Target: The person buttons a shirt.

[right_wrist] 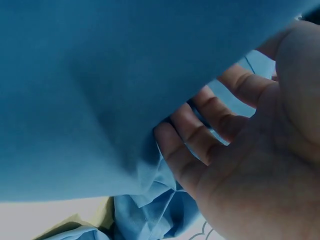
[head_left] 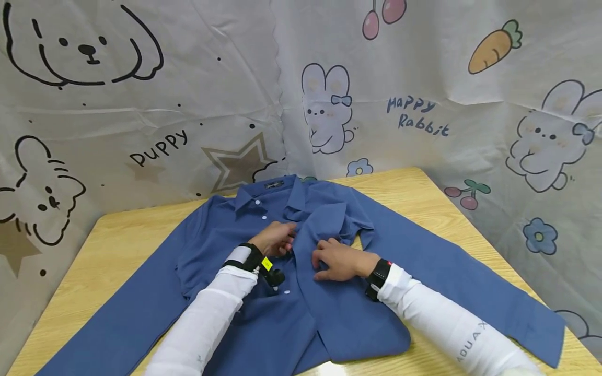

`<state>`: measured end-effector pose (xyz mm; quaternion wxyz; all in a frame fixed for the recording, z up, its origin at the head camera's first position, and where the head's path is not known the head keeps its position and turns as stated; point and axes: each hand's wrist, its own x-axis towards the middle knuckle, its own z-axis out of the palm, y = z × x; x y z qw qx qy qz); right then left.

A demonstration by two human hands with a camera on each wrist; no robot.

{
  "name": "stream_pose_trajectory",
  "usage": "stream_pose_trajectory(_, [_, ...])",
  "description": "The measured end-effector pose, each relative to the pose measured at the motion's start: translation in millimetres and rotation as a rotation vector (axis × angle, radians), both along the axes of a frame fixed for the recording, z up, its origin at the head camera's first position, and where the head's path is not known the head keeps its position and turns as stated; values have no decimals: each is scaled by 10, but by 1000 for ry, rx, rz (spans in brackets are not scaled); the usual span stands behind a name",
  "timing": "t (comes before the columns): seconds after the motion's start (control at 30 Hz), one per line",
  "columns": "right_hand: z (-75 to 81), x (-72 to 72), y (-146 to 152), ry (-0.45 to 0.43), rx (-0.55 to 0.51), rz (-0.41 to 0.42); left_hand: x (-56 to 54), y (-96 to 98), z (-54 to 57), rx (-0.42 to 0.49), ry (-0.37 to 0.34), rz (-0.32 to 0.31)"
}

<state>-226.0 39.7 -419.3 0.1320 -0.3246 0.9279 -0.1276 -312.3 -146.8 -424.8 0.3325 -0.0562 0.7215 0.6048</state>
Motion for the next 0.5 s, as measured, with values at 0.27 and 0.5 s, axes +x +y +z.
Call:
stream_pose_trajectory(0.27, [-65,41,19,57,71,-6,-197,242,-39,-129,120,-30])
stream_pose_trajectory(0.5, [-60,50,35,31,87,-50,-495,184,-49,-221,252,153])
